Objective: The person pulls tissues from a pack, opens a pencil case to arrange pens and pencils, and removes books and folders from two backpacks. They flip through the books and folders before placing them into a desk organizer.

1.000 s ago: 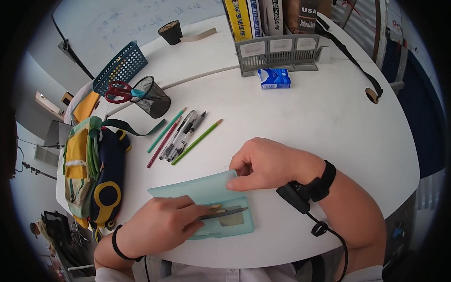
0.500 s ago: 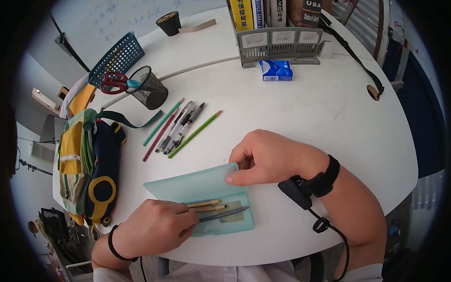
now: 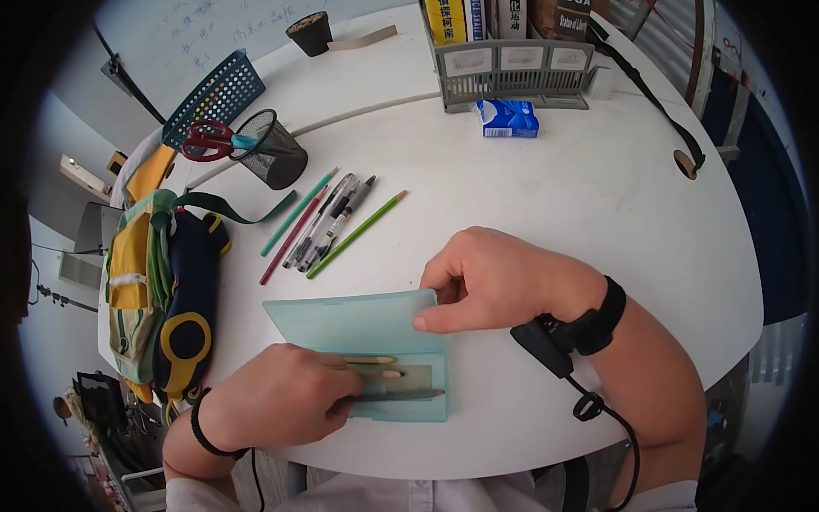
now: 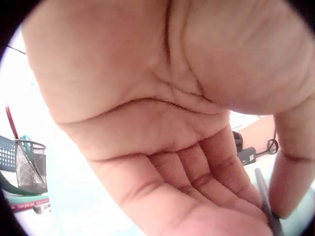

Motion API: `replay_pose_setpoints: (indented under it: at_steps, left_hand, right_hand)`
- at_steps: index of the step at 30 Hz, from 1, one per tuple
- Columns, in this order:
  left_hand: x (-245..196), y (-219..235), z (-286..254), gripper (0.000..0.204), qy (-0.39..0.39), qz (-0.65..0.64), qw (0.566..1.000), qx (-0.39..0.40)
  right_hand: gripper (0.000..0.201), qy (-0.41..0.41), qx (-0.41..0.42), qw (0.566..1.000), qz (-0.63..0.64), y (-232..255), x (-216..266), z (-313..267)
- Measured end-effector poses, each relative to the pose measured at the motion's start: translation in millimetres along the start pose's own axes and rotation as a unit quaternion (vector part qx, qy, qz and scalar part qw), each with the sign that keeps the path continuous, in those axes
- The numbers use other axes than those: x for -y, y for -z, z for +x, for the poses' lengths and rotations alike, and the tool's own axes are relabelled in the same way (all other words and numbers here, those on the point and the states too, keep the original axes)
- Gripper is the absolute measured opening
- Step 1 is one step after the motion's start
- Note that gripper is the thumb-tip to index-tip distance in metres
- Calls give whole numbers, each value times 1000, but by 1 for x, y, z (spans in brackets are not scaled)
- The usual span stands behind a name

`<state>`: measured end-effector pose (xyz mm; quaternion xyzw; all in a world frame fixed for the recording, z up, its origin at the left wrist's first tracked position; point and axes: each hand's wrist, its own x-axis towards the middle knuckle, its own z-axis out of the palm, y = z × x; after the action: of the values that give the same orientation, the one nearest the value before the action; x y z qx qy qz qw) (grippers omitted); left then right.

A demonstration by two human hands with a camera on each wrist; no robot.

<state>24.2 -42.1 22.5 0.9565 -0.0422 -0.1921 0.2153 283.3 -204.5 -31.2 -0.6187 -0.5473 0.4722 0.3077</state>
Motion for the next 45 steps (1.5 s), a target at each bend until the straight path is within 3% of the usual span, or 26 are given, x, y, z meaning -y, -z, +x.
replay_pose_setpoints:
  at_steps: [7, 12, 14, 16, 17, 19, 22, 26, 28, 35, 38, 40, 42, 44, 45]
  left_hand:
    - [4, 8, -4, 13, -16, 23, 999, 27]
    - [5, 25, 7, 16, -52, -74, 993, -75]
    - [3, 28, 14, 16, -32, -68, 994, -78]
    - [4, 20, 23, 12, -91, -53, 994, -44]
    - [-1, 17, 29, 12, -89, -53, 994, -44]
    - [-13, 8, 40, 11, -57, 23, 997, 55]
    - [-24, 3, 43, 12, -85, 34, 993, 71]
    - [-21, 0, 43, 16, -118, 26, 992, 29]
    - [-20, -4, 47, 12, -81, -12, 997, 2]
    - [-26, -8, 47, 6, -49, -5, 998, 27]
    - [-26, 5, 38, 5, -47, -24, 997, -54]
    - [-29, 22, 27, 12, -102, -111, 978, -142]
    - [-26, 53, 8, 25, -139, -110, 952, -251]
    - [-16, 82, -17, 29, -117, -63, 905, -404]
    - [10, 83, -21, 32, -133, -69, 837, -527]
  right_hand:
    - [25, 3, -1, 1000, 3, 0, 1, 0]
    - [24, 2, 4, 1000, 9, -1, 1, 1]
    - [28, 36, -32, 999, 9, -3, -3, 1]
    - [28, 44, -31, 999, 11, -4, -5, 2]
    - [27, 50, -32, 998, 14, -4, -5, 2]
    - [27, 49, -31, 998, 17, -4, -5, 2]
    - [23, 38, -15, 999, 8, 0, 0, 0]
    - [19, 22, 2, 1000, 5, 0, 2, -1]
    - [19, 14, -1, 1000, 5, -1, 1, -2]
    - [15, 5, 1, 1000, 18, -3, 0, -2]
    - [15, 14, -1, 1000, 23, -4, 2, -3]
    - [18, 54, -21, 998, 25, -6, -4, -2]
    - [19, 59, -16, 997, 45, -5, -4, -2]
    - [20, 60, -12, 997, 44, -5, -1, -1]
    - [21, 60, -14, 997, 47, -5, -1, -1]
